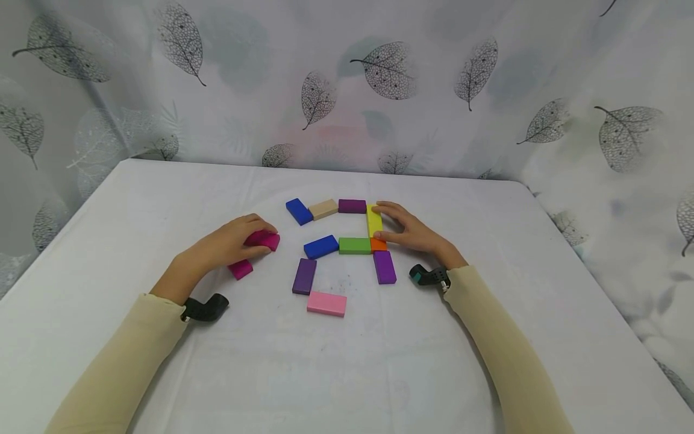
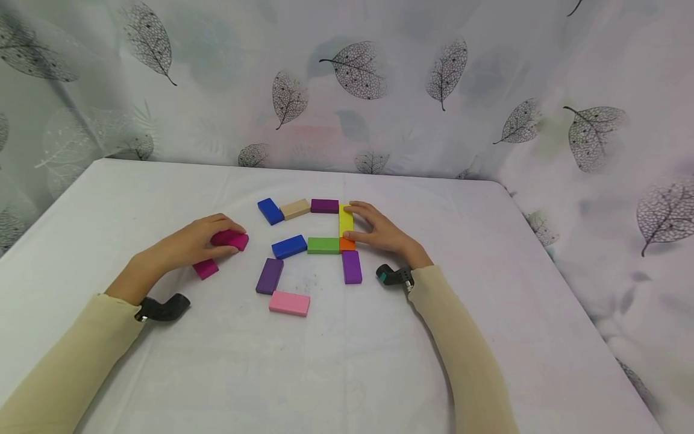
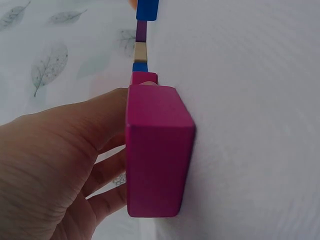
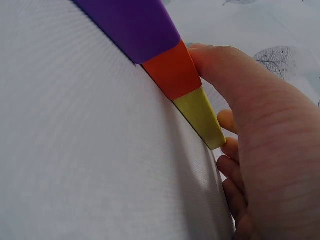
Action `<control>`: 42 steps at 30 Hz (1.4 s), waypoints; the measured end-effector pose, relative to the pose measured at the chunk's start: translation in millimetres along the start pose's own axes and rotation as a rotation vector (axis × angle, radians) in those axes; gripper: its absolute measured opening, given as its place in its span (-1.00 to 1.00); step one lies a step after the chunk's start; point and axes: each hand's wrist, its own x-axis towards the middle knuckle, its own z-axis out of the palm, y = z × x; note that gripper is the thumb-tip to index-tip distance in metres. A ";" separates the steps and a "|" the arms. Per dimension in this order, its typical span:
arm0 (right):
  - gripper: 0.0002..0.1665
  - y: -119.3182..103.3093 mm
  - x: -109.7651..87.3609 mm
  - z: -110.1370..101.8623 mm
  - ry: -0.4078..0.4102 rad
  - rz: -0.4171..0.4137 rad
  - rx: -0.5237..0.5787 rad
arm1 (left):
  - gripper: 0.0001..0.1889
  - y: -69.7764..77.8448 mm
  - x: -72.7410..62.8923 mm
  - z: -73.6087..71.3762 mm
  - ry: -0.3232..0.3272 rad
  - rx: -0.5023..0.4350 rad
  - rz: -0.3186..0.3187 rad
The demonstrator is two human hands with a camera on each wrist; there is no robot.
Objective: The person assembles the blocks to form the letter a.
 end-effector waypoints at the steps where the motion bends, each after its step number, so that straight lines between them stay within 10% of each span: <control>1: -0.20 -0.4 -0.1 -0.1 0.000 0.003 0.001 | -0.57 -0.3 0.2 0.1 0.000 0.000 -0.002; 42: -0.20 -0.1 0.4 -1.0 0.005 -0.014 0.014 | -0.55 19.5 1.2 -3.1 0.074 0.045 0.034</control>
